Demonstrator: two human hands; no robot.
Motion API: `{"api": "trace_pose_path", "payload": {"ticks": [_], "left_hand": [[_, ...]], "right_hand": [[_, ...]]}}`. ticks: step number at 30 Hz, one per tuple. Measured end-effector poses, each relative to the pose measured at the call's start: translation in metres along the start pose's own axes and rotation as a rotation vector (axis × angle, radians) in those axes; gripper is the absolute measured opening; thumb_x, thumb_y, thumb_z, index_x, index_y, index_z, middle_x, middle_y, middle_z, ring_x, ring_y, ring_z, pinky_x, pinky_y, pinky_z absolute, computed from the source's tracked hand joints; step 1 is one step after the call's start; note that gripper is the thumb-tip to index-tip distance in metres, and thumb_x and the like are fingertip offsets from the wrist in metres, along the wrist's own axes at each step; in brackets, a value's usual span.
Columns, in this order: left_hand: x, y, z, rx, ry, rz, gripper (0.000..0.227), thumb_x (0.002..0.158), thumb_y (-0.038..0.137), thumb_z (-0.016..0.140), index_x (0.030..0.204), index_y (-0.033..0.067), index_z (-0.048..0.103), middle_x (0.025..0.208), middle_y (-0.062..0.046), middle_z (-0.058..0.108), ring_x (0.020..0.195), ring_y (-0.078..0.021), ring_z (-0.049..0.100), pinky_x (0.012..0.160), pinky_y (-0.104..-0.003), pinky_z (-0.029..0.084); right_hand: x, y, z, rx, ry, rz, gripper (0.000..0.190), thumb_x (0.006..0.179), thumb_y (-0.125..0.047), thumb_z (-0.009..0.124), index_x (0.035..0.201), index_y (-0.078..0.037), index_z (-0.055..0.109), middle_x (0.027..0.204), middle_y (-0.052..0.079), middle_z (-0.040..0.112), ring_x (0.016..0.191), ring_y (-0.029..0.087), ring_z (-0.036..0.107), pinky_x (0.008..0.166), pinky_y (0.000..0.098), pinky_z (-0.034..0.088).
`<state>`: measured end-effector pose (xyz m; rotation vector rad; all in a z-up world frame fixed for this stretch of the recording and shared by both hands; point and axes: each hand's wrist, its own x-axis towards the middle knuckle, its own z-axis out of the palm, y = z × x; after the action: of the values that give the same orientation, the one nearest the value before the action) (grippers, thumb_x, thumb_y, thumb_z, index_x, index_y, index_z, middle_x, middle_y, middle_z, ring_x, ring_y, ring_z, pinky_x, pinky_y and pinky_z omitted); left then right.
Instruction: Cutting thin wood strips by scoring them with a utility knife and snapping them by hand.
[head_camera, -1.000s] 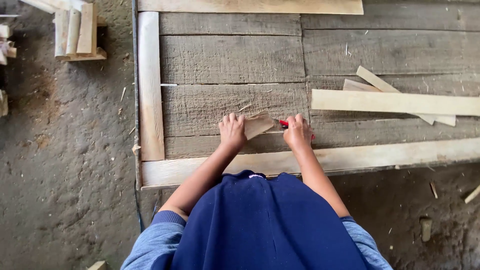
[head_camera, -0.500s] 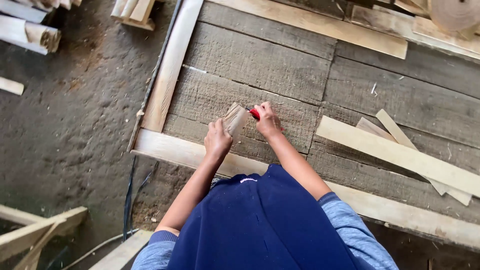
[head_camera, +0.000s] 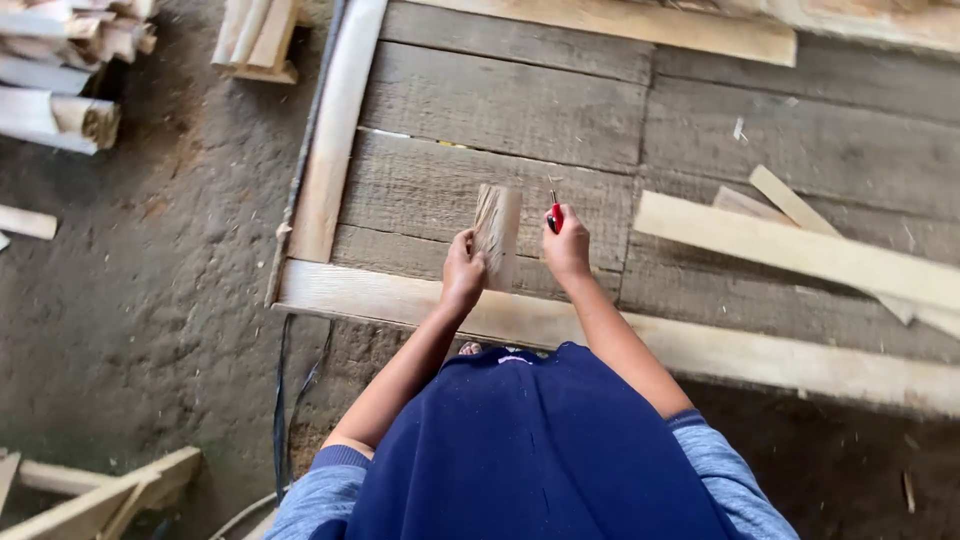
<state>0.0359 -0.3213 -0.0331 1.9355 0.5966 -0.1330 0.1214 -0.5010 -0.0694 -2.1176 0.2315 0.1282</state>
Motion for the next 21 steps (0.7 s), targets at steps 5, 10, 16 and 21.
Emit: {"api": "trace_pose_path", "payload": {"ticks": [5,10,16,21], "left_hand": [[-0.019,0.007,0.069,-0.455,-0.148,-0.055,0.052,0.084,-0.001,0.057,0.136,0.0002,0.051,0.111,-0.015,0.059,0.102,-0.0241,0.057,0.088,-0.038,0.050],[-0.041,0.018,0.132,-0.516,-0.285,-0.126,0.042,0.089,-0.001,0.062,0.129,0.0078,0.052,0.101,-0.003,0.059,0.092,-0.0134,0.057,0.076,-0.030,0.052],[-0.062,0.020,0.218,-0.467,-0.410,-0.161,0.036,0.091,0.001,0.066,0.122,0.0132,0.051,0.100,-0.001,0.062,0.086,-0.0120,0.059,0.063,-0.032,0.058],[-0.116,0.044,0.298,-0.524,-0.455,-0.219,0.033,0.089,0.002,0.067,0.115,0.0123,0.049,0.097,0.001,0.053,0.085,-0.0120,0.055,0.074,-0.035,0.058]], "right_hand": [[-0.038,0.028,-0.050,0.209,0.025,0.231,0.019,0.083,-0.026,0.073,0.099,-0.017,0.070,0.079,0.006,0.074,0.068,0.021,0.071,0.066,0.0344,0.056],[-0.064,0.059,-0.112,0.653,0.133,0.350,0.028,0.083,-0.022,0.078,0.105,-0.006,0.073,0.073,0.004,0.068,0.044,0.009,0.057,0.043,0.0241,0.047],[-0.077,0.124,-0.179,0.582,0.191,0.308,0.028,0.079,-0.012,0.079,0.105,-0.002,0.075,0.068,0.005,0.066,0.042,0.011,0.058,0.042,0.0250,0.048],[-0.080,0.182,-0.261,0.155,0.129,0.303,0.032,0.085,-0.030,0.074,0.116,-0.022,0.074,0.106,0.006,0.077,0.098,0.028,0.073,0.085,0.0395,0.058]]}}
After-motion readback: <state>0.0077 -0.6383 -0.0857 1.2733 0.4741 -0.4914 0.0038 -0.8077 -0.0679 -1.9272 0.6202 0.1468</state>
